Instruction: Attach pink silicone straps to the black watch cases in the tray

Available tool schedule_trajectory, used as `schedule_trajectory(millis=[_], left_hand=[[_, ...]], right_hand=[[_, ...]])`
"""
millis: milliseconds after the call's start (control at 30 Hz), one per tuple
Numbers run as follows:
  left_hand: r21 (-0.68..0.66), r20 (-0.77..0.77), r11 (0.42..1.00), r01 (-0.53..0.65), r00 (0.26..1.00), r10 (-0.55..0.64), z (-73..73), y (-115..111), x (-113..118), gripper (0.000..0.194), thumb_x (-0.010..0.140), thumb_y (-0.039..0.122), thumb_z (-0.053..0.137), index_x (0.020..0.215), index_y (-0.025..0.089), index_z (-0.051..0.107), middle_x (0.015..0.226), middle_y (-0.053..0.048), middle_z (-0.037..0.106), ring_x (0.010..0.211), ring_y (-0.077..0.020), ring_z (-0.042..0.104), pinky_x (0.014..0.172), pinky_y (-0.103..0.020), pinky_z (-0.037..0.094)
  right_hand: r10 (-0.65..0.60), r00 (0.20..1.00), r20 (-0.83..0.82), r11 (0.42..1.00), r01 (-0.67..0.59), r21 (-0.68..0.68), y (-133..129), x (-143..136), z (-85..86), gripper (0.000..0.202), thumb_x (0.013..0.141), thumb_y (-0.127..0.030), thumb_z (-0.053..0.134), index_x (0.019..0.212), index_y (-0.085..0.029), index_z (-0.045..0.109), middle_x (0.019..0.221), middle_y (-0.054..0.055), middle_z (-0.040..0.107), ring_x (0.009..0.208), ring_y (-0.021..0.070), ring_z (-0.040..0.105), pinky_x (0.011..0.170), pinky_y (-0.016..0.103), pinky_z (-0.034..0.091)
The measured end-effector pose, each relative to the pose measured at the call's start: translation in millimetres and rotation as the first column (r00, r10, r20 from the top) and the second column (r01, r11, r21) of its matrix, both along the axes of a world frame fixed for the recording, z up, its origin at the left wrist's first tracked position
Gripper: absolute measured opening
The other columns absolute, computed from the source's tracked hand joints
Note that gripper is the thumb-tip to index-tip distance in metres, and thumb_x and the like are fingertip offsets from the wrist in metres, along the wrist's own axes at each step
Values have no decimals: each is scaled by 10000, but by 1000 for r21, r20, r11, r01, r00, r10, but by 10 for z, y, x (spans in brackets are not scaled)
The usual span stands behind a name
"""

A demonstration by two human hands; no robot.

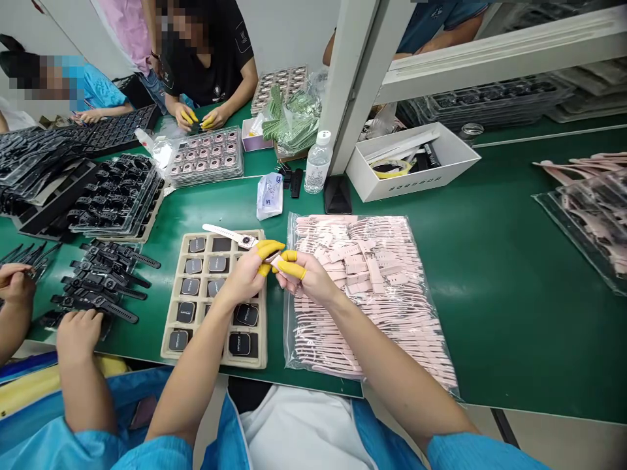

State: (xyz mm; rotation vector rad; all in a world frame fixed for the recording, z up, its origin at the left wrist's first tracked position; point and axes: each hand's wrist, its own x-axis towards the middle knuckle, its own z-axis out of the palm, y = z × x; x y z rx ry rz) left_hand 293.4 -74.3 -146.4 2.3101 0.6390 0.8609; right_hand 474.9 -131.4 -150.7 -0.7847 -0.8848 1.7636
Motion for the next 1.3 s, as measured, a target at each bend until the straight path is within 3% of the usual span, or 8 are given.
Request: schedule_trajectory(millis=[233,400,533,733,967,1300], left_hand=[[14,-38,998,-66,997,67,-24,-16,33,415,1025,138,409,1408,206,554,1293,-134,636,1235,-240,613,1067,-436,527],[-43,-96,997,-63,994,59,-8,-28,-1,428,1053,224,418,1469,204,513,1341,-140,581,1262,-252,578,1105,-438,495],[-84,-132,995,-59,990,47,10,-26,-33,434,1067,287,388,1471,197,521,1342,-139,575,1260,-270,570,1116,-453,481],[-31,-222,997,-65,973,57,-21,-27,-2,393,1012,244,444,1362,194,616,1133,-115,614,1065,-244,610,970,-397,547],[-74,-122,996,-59,991,50,-28,-31,-8,382,1049,271,409,1370,188,598,1249,-139,643,1163,-259,616,1045,-433,518],[-83,-140,991,-103,986,90,-65,-21,-8,334,1028,263,460,1301,168,628,1197,-135,666,1110,-241,632,992,-407,530]], right_hand=[[-110,990,-86,992,104,-68,8,-64,-14,412,788,-524,793,903,-225,533,525,-70,584,382,77,395,393,202,310],[-243,970,-26,970,243,-14,11,-115,-22,482,797,-540,796,974,-257,449,527,-111,580,357,63,347,372,181,264],[-239,971,-7,971,239,-11,21,-117,-43,492,798,-540,791,977,-263,426,500,-129,548,346,57,290,356,174,205],[-245,969,-21,970,245,-9,22,-110,-37,490,788,-509,807,970,-263,424,479,-135,526,363,55,269,370,171,191],[-256,961,-107,966,250,-68,25,-93,-26,479,785,-499,799,998,-266,439,510,-125,558,361,53,276,382,175,210],[-243,970,-20,970,244,4,33,-141,-82,467,817,-529,773,984,-259,431,536,-121,586,344,49,298,360,173,195]])
